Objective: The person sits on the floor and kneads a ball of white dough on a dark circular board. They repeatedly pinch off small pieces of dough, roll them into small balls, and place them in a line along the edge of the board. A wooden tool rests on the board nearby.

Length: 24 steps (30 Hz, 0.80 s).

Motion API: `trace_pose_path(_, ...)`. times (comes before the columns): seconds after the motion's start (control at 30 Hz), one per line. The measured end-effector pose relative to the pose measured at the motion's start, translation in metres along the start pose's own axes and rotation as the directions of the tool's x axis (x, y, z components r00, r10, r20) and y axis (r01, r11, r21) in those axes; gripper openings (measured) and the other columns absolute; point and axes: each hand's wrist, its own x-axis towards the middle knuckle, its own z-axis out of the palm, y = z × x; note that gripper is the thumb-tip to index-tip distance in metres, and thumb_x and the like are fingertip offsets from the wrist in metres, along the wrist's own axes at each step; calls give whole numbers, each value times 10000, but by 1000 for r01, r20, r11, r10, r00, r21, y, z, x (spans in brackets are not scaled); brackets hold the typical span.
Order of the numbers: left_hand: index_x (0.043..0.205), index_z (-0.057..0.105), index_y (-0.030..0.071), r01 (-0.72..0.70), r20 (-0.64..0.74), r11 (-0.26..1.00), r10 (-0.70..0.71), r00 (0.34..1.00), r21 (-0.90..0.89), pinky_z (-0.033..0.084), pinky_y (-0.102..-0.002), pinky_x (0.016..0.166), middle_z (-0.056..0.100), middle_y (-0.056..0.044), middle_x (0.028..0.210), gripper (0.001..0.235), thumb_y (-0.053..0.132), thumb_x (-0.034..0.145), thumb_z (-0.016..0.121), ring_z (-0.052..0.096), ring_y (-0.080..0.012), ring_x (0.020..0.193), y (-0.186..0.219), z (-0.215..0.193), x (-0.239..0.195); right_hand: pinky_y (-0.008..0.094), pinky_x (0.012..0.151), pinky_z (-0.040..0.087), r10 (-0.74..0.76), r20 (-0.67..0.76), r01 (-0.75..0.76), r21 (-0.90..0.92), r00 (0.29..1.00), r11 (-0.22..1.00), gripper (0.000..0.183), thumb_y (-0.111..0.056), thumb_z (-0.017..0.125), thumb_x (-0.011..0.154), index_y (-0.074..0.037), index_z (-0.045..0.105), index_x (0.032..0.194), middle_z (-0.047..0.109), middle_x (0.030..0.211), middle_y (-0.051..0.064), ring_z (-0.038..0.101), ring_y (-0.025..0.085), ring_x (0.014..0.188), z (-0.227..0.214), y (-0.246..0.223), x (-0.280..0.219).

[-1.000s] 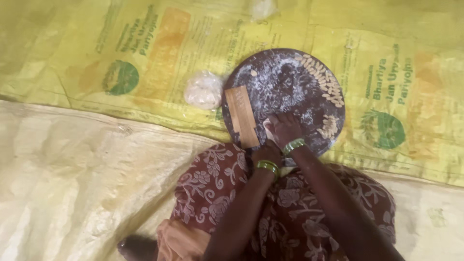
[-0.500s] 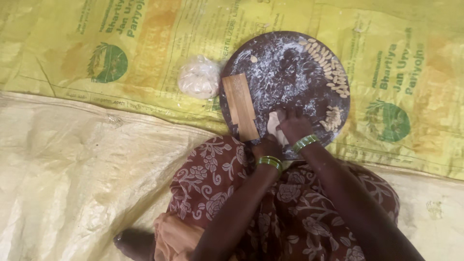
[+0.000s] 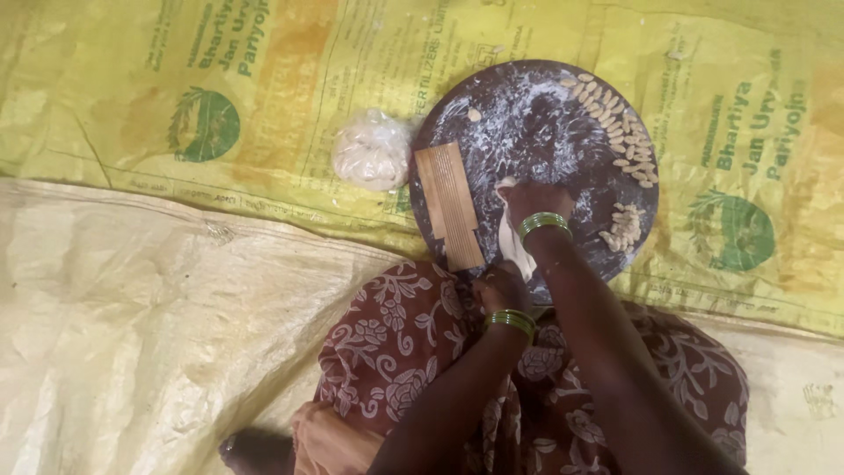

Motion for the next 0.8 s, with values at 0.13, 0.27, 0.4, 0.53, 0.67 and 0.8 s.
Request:
trace_pose_path(0.13,1264,549,-16,5,-170,995,-21,985,-98,501,-473,663,712,-173,1008,453,344,989,540,703,-268,794,-4,17,12,501,822,578,-1,-92,11,106,996,994,607,-583,363,1073,-103,734,1084,756,1015,133,734,327,948,7,5,0)
trace_pose_path(0.27,1217,570,16,-13,-213,991,-16,977,-136,495,-502,715,738,-158,1023,361,303,1004,525,730,-277,852,-6,25,20,500,946,544,-42,-115,57,135,992,989,516,-520,417,1078,-92,659,1233,756,1083,184,730,346,1017,26,11,-11)
trace_pose_path(0.4,1183,583,16,-29,-235,993,2,972,-113,498,-481,709,748,-126,973,337,293,995,543,737,-260,850,-10,19,20,456,755,585,-286,-302,276,-75,909,958,403,-393,537,995,-70,626,1218,716,1132,208,703,342,1014,47,22,-41)
trace_pose_path(0.53,1135,602,48,-32,-170,987,4,985,-159,509,-482,687,725,-130,959,315,315,977,545,728,-266,844,-11,13,15,417,661,622,-437,-94,433,-62,895,899,418,-283,578,1014,-67,557,1371,713,1101,210,742,301,852,50,51,-68)
trace_pose_path(0.67,1096,657,75,-28,-192,989,1,981,-143,515,-471,711,725,-94,981,262,302,1013,556,722,-253,847,-8,14,12,418,826,607,-588,-35,589,46,808,807,277,-191,765,810,-259,787,1077,785,1024,38,754,232,857,41,79,-62)
trace_pose_path(0.8,1212,607,8,8,-135,991,-26,991,-133,519,-433,647,740,-90,913,448,385,972,580,715,-223,758,-10,-1,9,435,772,580,-409,-87,418,232,908,878,275,-271,864,748,-145,745,962,776,896,62,741,234,839,35,69,-34)
